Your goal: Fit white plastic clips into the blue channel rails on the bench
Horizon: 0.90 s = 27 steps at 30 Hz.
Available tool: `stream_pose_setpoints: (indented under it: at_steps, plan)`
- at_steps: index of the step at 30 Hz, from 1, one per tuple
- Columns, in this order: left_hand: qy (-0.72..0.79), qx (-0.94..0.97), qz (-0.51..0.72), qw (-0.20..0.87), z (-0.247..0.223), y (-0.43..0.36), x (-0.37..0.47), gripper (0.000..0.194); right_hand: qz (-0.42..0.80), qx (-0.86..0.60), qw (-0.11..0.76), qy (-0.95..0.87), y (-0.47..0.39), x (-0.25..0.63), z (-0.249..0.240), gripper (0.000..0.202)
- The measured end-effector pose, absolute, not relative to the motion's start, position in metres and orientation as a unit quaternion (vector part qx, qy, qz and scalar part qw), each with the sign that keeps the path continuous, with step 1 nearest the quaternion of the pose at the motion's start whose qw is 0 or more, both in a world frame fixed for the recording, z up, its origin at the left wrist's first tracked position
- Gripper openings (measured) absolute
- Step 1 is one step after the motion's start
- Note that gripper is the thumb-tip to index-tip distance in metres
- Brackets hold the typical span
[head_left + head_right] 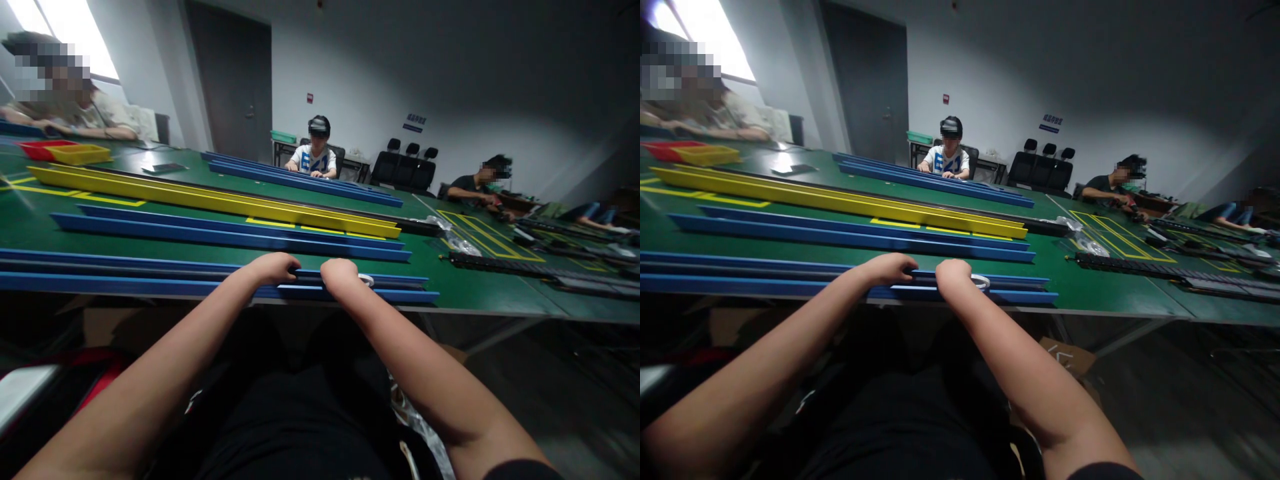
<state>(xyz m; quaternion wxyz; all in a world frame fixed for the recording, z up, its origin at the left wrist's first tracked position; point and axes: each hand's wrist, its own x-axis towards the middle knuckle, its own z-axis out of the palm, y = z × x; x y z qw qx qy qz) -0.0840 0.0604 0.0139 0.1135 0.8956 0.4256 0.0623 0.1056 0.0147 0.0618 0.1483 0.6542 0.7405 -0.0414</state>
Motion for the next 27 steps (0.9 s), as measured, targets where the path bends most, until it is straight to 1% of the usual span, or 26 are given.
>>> stream_pose_setpoints:
  at_steps: [3, 8, 14, 18, 22, 27]
  plan:
    - [0.411, 0.901, 0.062, 0.123, 0.012, 0.063, -0.084, 0.022, -0.040, 0.651, 0.149, 0.743, 0.017, 0.104, 0.058, 0.033]
    - [0.396, 0.910, 0.053, 0.111, 0.013, 0.065, -0.075, 0.020, -0.040, 0.651, 0.148, 0.744, 0.019, 0.100, 0.056, 0.033]
    - [0.372, 0.922, 0.051, 0.097, 0.016, 0.062, -0.036, 0.023, -0.036, 0.651, 0.144, 0.744, 0.018, 0.100, 0.058, 0.032]
    - [0.379, 0.918, 0.058, 0.098, 0.012, 0.061, -0.015, 0.028, -0.026, 0.647, 0.136, 0.750, 0.016, 0.119, 0.063, 0.036]
    - [0.402, 0.910, 0.059, 0.080, 0.010, 0.060, -0.016, 0.024, -0.026, 0.631, 0.150, 0.761, 0.012, 0.151, 0.073, 0.047]
    - [0.418, 0.904, 0.052, 0.075, 0.013, 0.057, -0.020, 0.022, -0.030, 0.611, 0.172, 0.772, 0.004, 0.181, 0.084, 0.039]
